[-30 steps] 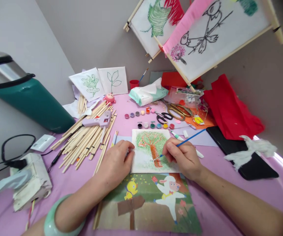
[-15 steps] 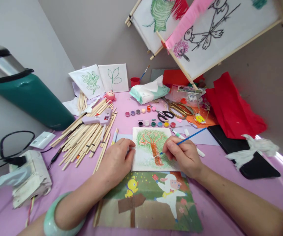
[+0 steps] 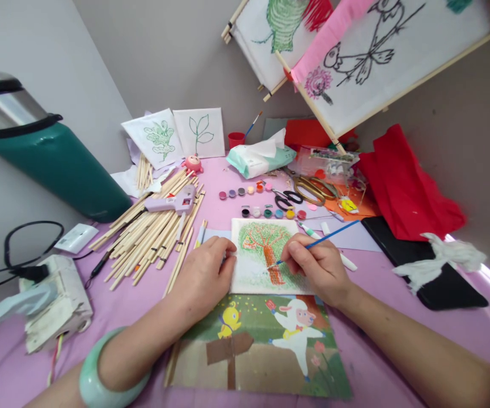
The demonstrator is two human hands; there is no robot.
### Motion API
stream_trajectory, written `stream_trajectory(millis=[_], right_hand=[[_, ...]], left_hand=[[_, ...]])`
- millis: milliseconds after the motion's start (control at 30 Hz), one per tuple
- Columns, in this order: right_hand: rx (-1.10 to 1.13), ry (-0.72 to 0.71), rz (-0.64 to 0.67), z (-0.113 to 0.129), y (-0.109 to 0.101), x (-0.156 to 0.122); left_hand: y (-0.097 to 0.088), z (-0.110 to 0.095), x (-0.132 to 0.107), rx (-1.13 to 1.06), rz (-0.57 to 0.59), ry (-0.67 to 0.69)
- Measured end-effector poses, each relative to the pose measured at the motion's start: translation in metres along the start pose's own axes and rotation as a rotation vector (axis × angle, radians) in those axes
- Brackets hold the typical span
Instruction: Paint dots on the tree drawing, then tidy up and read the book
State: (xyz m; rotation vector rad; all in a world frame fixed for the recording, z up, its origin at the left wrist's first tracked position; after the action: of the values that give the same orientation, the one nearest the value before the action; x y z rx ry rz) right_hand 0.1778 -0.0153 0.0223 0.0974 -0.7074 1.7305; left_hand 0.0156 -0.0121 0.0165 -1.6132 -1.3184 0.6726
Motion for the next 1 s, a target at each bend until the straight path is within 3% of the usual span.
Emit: stream_trajectory(millis=[1000], right_hand=[[0.030,0.018,0.089,0.006,0.013,-0.002]], left_hand=[[-0.001,-0.001,0.001,-0.004,-0.023,0.013]])
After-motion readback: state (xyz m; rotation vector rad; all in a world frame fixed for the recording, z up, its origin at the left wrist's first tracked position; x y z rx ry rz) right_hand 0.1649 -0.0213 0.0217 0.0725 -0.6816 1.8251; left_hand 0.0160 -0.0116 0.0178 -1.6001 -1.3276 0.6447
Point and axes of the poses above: each hand's wrist, its own x-axis towards the middle knuckle, its own y-axis out of the palm, z = x × y, the point moved 10 cm from there along x, towards the middle knuckle, and after that the axes turned 2 degrees about -y, right-handed, at the moved point
